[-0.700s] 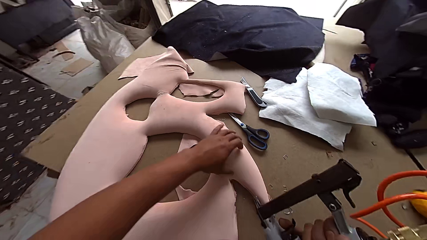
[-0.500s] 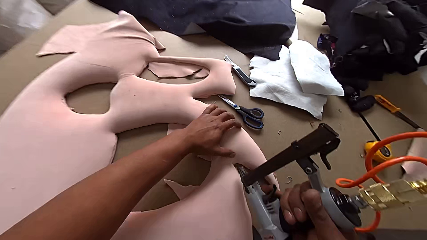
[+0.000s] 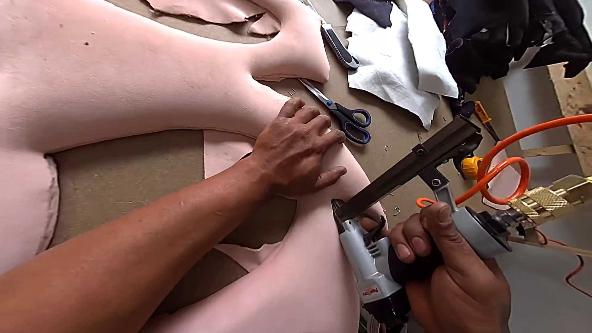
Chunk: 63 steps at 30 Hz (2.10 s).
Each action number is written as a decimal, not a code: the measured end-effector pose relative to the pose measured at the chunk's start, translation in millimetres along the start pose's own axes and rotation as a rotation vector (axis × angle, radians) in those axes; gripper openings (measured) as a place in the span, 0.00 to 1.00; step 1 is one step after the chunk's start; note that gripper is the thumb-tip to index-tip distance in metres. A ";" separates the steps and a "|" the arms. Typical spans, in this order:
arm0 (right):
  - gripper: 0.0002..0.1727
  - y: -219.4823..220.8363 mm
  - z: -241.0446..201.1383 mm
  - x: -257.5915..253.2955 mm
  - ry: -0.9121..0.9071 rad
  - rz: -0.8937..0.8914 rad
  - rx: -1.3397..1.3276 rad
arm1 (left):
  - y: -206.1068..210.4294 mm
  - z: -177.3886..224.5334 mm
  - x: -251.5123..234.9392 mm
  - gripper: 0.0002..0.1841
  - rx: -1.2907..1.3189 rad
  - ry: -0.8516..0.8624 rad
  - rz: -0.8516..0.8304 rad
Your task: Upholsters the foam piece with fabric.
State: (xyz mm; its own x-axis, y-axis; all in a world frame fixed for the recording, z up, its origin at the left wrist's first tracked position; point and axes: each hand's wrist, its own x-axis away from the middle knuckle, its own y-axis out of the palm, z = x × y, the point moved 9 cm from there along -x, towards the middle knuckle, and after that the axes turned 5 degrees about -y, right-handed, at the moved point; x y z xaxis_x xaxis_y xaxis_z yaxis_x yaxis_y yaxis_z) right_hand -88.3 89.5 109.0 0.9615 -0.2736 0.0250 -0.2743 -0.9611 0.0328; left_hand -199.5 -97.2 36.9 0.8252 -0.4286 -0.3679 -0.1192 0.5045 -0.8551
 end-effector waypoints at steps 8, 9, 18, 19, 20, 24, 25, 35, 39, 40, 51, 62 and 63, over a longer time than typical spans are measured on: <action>0.20 6.3 4.2 6.9 -0.042 0.028 -0.058 | 2.6 -0.5 -0.3 0.36 -0.015 -0.019 -0.008; 0.19 6.7 4.6 7.8 -0.056 0.029 -0.066 | 3.3 -0.6 -0.8 0.36 -0.019 -0.020 -0.010; 0.18 7.0 6.1 14.1 -0.145 0.011 -0.031 | 2.7 2.5 -2.8 0.33 -0.024 -0.030 0.019; 0.18 7.5 5.5 14.8 -0.148 0.019 -0.027 | 2.8 3.1 -3.1 0.33 -0.023 -0.030 0.018; 0.18 8.2 4.9 15.2 -0.151 0.020 -0.018 | 2.8 3.5 -3.3 0.33 -0.024 -0.029 0.018; 0.19 13.3 1.7 14.2 -0.182 -0.002 0.027 | 2.4 3.5 -2.9 0.33 -0.026 -0.028 0.014; 0.19 14.4 1.0 14.0 -0.183 -0.003 0.033 | 2.5 3.3 -2.8 0.33 -0.026 -0.029 0.012; 0.19 16.6 -0.9 15.5 -0.197 0.001 0.053 | 1.3 5.1 -3.7 0.32 -0.029 -0.031 0.018; 0.18 15.7 -0.5 16.0 -0.205 0.029 0.048 | 0.8 5.2 -3.9 0.32 -0.031 -0.035 0.016; 0.18 15.9 0.1 16.5 -0.208 0.038 0.047 | 0.8 4.8 -4.3 0.31 -0.033 -0.036 0.015; 0.16 -10.9 -8.2 8.7 -0.128 -0.062 0.005 | -9.0 3.9 -4.3 0.27 -0.057 -0.037 0.042; 0.15 -181.7 -6.2 -126.8 0.169 -0.558 -0.191 | -10.2 14.4 10.5 0.27 -0.149 -0.282 -0.037; 0.16 -184.1 6.4 -152.7 0.223 -0.625 -0.246 | -11.2 19.4 21.5 0.29 -0.150 -0.401 -0.030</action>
State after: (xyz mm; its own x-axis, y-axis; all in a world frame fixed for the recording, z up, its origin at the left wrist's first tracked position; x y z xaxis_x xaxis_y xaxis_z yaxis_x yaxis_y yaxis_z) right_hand -184.6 308.0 92.8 0.9213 0.3664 0.1306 0.3076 -0.8918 0.3319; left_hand -169.7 -97.5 45.6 0.9752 -0.1014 -0.1965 -0.1466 0.3688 -0.9179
